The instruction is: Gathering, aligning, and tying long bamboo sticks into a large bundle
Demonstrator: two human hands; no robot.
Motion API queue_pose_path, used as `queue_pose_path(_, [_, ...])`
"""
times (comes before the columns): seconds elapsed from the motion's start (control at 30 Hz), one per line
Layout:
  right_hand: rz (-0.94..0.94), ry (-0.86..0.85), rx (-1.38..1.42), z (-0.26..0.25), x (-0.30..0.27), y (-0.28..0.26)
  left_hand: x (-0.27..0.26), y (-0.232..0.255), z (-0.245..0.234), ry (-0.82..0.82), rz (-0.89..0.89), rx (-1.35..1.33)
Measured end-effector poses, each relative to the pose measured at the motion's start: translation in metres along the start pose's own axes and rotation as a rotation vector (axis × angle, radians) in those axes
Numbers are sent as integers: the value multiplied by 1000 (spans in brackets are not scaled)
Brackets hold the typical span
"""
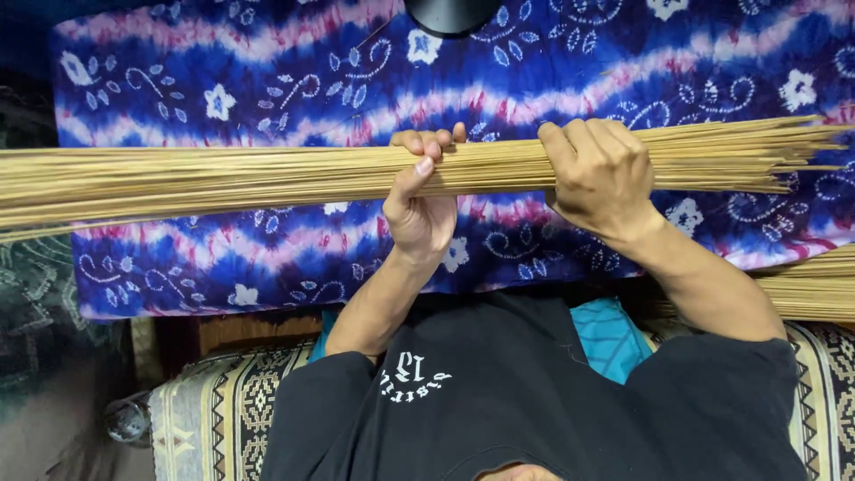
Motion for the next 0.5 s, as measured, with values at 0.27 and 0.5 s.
queue_pose_path(0.27, [-19, 48, -21, -2, 3, 4, 1, -2, 3, -126, 49, 37])
queue_pose_path(0.5, [-6, 88, 37, 8, -8, 11, 6, -22, -1, -262, 114, 22])
Point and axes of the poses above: each hand's wrist, its own x-axis towards the middle knuckle, its own z-axis out of the palm, y = z × x, the point moved 2 cm from there along x, towards the middle knuckle, and after that the axes turned 7 degrees about y, right-handed, at the moved point
